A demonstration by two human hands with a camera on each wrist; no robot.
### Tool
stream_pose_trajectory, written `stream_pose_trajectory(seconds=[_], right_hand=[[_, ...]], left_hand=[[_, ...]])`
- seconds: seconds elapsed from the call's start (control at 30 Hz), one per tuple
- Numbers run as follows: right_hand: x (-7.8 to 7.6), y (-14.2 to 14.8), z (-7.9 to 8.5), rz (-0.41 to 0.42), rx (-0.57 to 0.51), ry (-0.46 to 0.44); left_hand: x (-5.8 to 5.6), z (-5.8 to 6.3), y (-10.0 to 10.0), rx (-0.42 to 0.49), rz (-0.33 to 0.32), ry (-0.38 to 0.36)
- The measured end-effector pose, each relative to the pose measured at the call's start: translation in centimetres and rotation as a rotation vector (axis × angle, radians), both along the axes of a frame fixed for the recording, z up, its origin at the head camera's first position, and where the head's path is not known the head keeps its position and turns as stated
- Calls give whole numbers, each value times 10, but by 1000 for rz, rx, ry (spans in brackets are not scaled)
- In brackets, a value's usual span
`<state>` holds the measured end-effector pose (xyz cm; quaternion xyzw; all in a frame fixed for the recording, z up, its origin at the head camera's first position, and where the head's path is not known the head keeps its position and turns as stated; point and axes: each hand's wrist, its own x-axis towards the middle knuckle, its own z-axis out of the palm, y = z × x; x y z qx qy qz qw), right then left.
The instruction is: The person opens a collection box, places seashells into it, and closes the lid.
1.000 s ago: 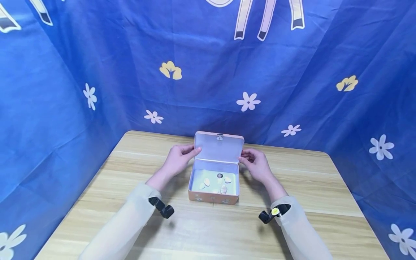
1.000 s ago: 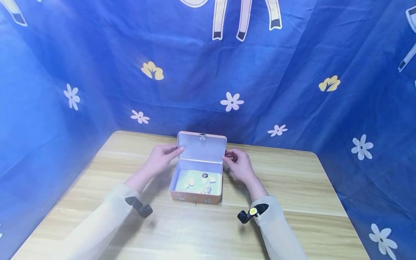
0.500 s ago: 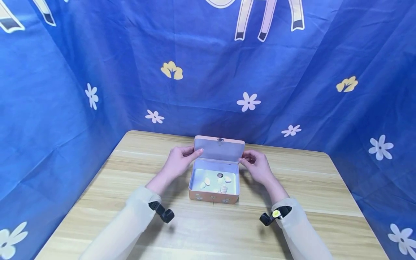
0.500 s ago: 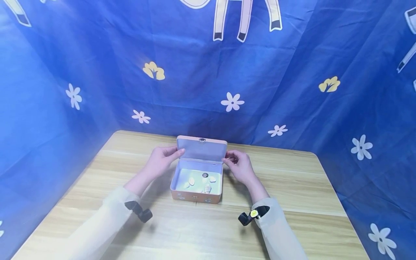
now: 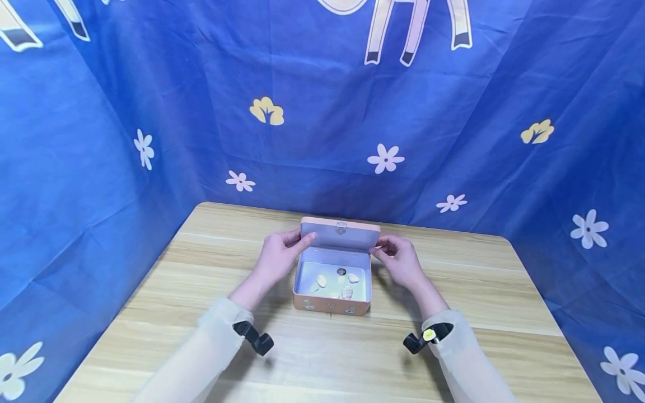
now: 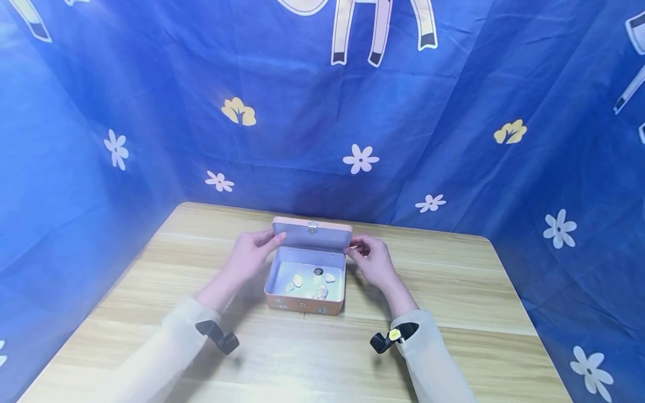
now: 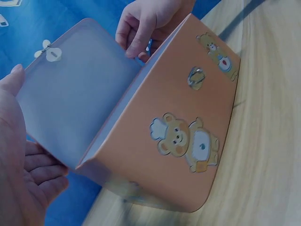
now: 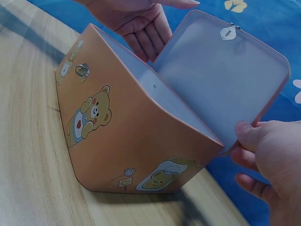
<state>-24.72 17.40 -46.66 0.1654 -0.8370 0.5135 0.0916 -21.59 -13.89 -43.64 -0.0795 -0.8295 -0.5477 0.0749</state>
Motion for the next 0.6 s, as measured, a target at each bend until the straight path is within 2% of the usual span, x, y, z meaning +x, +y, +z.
stream_pose_trajectory(seconds=[0.33,0.6], right_hand=[[1,3,-3,17,-33,32],[2,6,-7,29,-38,46]], left_hand=[[4,-7,10,68,85,34],[7,-10,12,95,110,40]])
